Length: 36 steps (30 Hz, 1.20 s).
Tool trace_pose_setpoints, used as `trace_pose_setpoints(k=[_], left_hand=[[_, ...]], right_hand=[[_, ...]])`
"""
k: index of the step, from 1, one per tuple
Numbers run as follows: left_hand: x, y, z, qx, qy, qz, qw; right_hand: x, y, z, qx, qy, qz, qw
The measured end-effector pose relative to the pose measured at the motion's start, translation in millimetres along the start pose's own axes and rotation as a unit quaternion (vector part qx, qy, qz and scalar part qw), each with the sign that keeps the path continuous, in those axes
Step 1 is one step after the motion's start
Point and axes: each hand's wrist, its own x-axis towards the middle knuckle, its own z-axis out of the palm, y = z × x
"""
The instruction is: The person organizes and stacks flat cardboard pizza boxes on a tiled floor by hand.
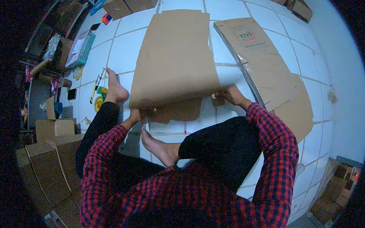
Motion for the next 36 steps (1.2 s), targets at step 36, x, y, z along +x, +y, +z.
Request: trace_pose_setpoints(k=[36], left_hand=[[51, -8, 42, 0.274, -0.021, -0.096, 0.957]], right_hand=[[9, -26, -2, 0.299, 0.067, 0.402, 0.863]])
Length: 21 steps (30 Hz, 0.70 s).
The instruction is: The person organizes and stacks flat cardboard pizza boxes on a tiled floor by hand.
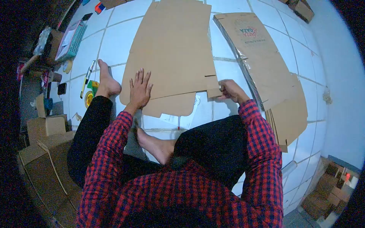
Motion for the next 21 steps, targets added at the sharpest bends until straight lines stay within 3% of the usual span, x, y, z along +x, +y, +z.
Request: trace_pose_setpoints(k=[3, 5, 6, 9, 11, 16, 18, 21], left_hand=[[0, -2, 1, 0.004, 0.007, 0.002, 1.0], [1, -1, 2, 0.003, 0.008, 0.0, 1.0], [1, -2, 2, 0.005, 0.007, 0.0, 1.0], [1, -1, 1, 0.002, 0.003, -0.002, 1.0], [1, 0, 1, -0.001, 0.005, -0.006, 1.0], [2, 1, 2, 0.012, 0.015, -0.008, 1.0], [3, 1, 1, 0.014, 0.008, -0.011, 1.0], [3, 1, 2, 0.015, 0.003, -0.012, 1.0]], right_hand=[[-19, -7, 3, 0.065, -0.014, -0.066, 0.996], [-6, 5, -9, -0.045, -0.122, -0.153, 0.98], [-4, 6, -11, -0.045, -0.121, -0.151, 0.98], [-5, 4, -2, -0.065, -0.097, -0.183, 0.976], [-7, -1, 16, -0.059, 0.047, -0.154, 0.985], [23, -2, 16, -0.109, 0.055, -0.101, 0.987], [31, 3, 21, -0.044, 0.084, -0.146, 0.985], [40, 5, 24, 0.044, 0.05, -0.143, 0.988]])
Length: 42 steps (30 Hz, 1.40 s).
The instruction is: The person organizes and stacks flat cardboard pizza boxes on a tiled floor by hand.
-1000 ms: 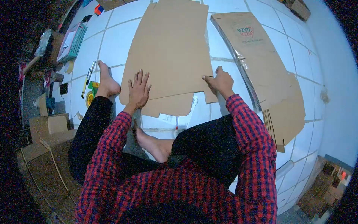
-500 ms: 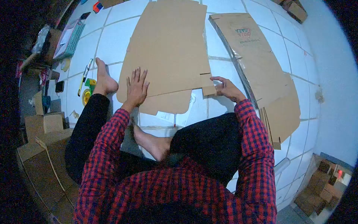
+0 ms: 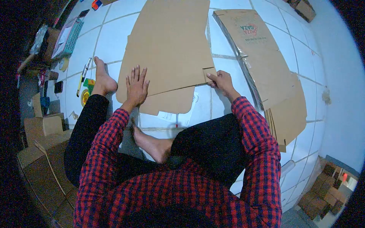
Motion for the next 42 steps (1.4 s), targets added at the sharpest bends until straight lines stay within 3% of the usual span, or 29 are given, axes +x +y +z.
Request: trace_pose_setpoints(k=[10, 12, 13, 14, 17, 19, 22, 24, 26, 27, 29, 30, 32, 35, 36, 39, 42], left_hand=[[-1, 3, -6, 0.006, -0.011, 0.001, 1.0], [-3, 4, -12, -0.012, -0.002, 0.021, 1.0], [-5, 5, -17, -0.022, -0.019, 0.033, 0.999], [-7, 5, -22, -0.03, -0.038, 0.047, 0.998], [-17, 15, -38, -0.022, -0.048, 0.1, 0.994], [-23, 22, -38, -0.014, -0.042, 0.134, 0.99], [-22, 16, -22, -0.009, -0.039, 0.152, 0.988], [-23, 17, -34, -0.056, 0.001, 0.182, 0.982], [-9, 11, -37, -0.011, 0.071, 0.2, 0.977], [3, 16, -45, -0.011, 0.067, 0.219, 0.973], [18, 28, -74, 0.066, 0.153, 0.229, 0.959], [26, 43, -89, 0.068, 0.153, 0.239, 0.956], [54, 85, -118, 0.007, 0.269, 0.369, 0.89], [78, 177, -154, -0.003, 0.241, 0.473, 0.848], [86, 209, -155, -0.01, 0.226, 0.506, 0.832], [94, 313, -134, -0.033, 0.188, 0.576, 0.795], [96, 402, -89, -0.025, 0.157, 0.64, 0.752]], right_hand=[[8, 3, 6, 0.048, -0.002, 0.016, 0.999], [-2, -2, 13, 0.144, -0.126, 0.002, 0.982], [-15, -13, 18, 0.128, -0.071, 0.003, 0.989], [-17, -16, 13, 0.123, -0.114, -0.025, 0.985], [-37, -29, 17, 0.141, -0.062, -0.042, 0.987], [-37, -26, 11, 0.104, -0.099, -0.049, 0.988], [-52, -35, 16, 0.13, -0.074, -0.077, 0.986], [-65, -42, 23, 0.15, -0.054, -0.089, 0.983], [-87, -42, 18, 0.163, -0.02, -0.078, 0.983], [-115, -56, 18, 0.205, -0.001, -0.121, 0.971], [-144, -67, 7, 0.249, 0.024, -0.17, 0.953], [-155, -63, -5, 0.268, 0.029, -0.21, 0.94], [-187, -55, -31, 0.304, 0.065, -0.269, 0.912], [-244, -28, -81, 0.36, 0.144, -0.29, 0.875], [-262, -18, -95, 0.375, 0.211, -0.298, 0.852], [-308, 34, -141, 0.318, 0.346, -0.264, 0.842], [-334, 76, -177, 0.327, 0.421, -0.26, 0.805]])
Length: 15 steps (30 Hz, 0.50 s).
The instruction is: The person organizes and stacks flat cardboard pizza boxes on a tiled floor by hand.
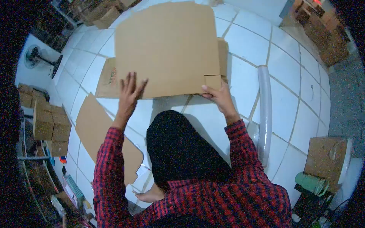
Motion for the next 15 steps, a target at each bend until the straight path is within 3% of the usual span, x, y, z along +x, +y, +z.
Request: trace_pose_setpoints(k=[2, 4, 6, 7, 8, 10, 11, 13, 14, 15], left_hand=[[39, 17, 37, -0.018, -0.018, 0.017, 1.0], [61, 27, 71, -0.033, -0.038, 0.031, 0.998], [76, 34, 95, -0.102, -0.12, 0.028, 0.987], [78, 36, 101, -0.163, -0.154, 0.012, 0.974], [84, 33, 106, -0.165, -0.156, 0.012, 0.974], [90, 17, 117, -0.153, -0.204, 0.047, 0.966], [94, 12, 115, -0.152, -0.209, 0.042, 0.965], [101, 2, 104, -0.19, -0.239, 0.065, 0.95], [100, -1, 106, -0.187, -0.242, 0.06, 0.95], [100, -3, 109, -0.206, -0.24, 0.064, 0.947]], right_hand=[[23, 29, -42, -0.11, 0.075, -0.018, 0.991], [43, 57, -70, -0.118, 0.1, -0.07, 0.985], [65, 86, -99, -0.316, 0.14, -0.067, 0.936], [65, 88, -104, -0.261, 0.114, 0.003, 0.959], [64, 95, -99, -0.261, 0.115, 0.006, 0.959], [61, 114, -86, -0.397, 0.274, -0.039, 0.875], [60, 115, -78, -0.397, 0.268, -0.035, 0.877], [60, 103, -61, -0.465, 0.301, -0.188, 0.811], [66, 102, -57, -0.463, 0.296, -0.187, 0.814], [72, 101, -54, -0.645, 0.201, -0.194, 0.712]])
